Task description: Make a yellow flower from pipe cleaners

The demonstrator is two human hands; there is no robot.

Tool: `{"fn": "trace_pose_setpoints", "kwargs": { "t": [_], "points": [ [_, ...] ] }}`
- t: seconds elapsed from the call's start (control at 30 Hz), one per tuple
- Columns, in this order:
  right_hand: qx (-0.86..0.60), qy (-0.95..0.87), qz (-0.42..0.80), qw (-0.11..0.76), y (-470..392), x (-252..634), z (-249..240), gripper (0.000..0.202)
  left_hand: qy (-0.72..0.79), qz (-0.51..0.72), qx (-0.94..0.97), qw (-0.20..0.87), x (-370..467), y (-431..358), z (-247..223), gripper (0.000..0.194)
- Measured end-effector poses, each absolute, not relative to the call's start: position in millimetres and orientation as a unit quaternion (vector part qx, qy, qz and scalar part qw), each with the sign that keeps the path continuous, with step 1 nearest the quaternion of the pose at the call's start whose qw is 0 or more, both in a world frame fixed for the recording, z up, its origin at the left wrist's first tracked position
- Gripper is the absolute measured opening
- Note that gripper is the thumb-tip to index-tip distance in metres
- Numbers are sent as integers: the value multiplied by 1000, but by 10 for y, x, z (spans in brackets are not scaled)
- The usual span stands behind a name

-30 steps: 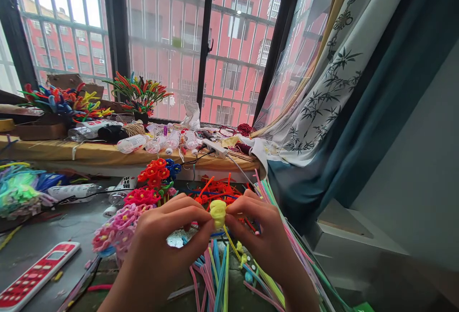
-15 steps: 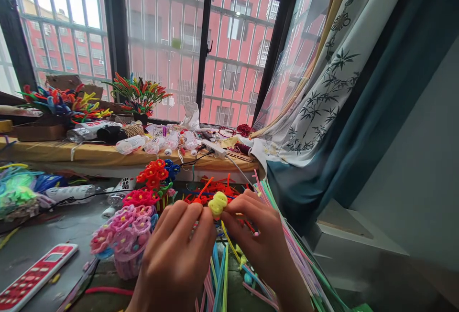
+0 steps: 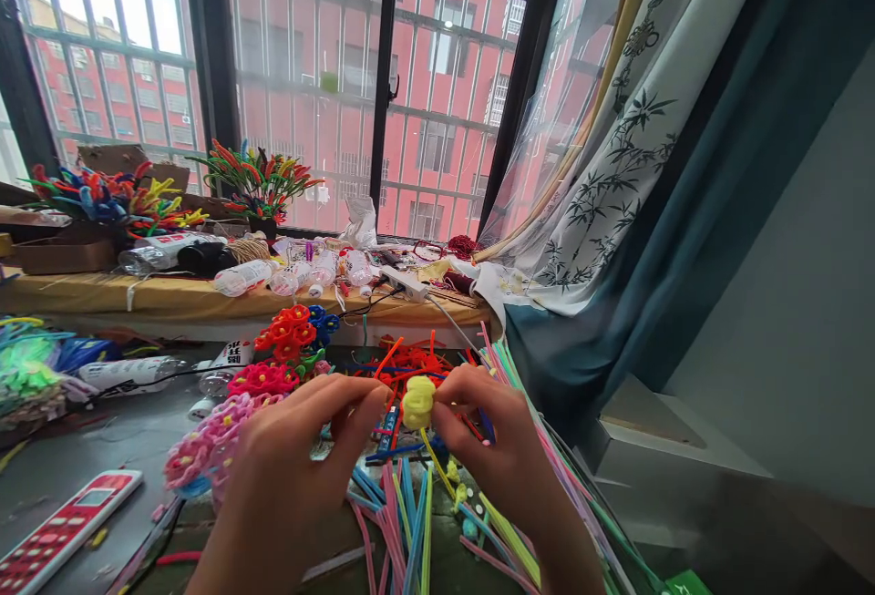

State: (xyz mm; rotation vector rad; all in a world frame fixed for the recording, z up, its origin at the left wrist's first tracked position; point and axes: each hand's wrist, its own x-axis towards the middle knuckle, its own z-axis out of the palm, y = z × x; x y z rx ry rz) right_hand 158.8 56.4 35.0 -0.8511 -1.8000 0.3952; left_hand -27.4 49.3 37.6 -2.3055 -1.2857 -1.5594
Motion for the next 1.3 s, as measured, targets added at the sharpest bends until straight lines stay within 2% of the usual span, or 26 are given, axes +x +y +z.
{"fn": "trace_pose_setpoints", "kwargs": {
  "t": [0.13,0.23,0.33,0.47,0.63,0.83,1.3],
  "points": [
    [-346,-762,205,507,573,1610,360,20,-423,-484,-750,-160,-347,496,431,27],
    [-340,-771,202,500,580,1604,353,19,-394,-450,-751,-279,-338,493,443,26],
    [-332,-779,188,498,590,1597,334,20,-385,-436,-735,-349,-318,499,426,22],
    [-329,-794,157,487,619,1613,300,20,-404,-428,-714,-379,-310,523,389,21],
    [-343,-793,218,454,639,1657,290,14,-416,-432,-722,-345,-303,520,394,23],
    [-353,-763,317,439,633,1639,307,21,-448,-460,-726,-247,-232,463,411,20],
    [-336,-789,243,454,644,1622,286,20,-409,-492,-768,34,-184,430,363,19]
  ]
}}
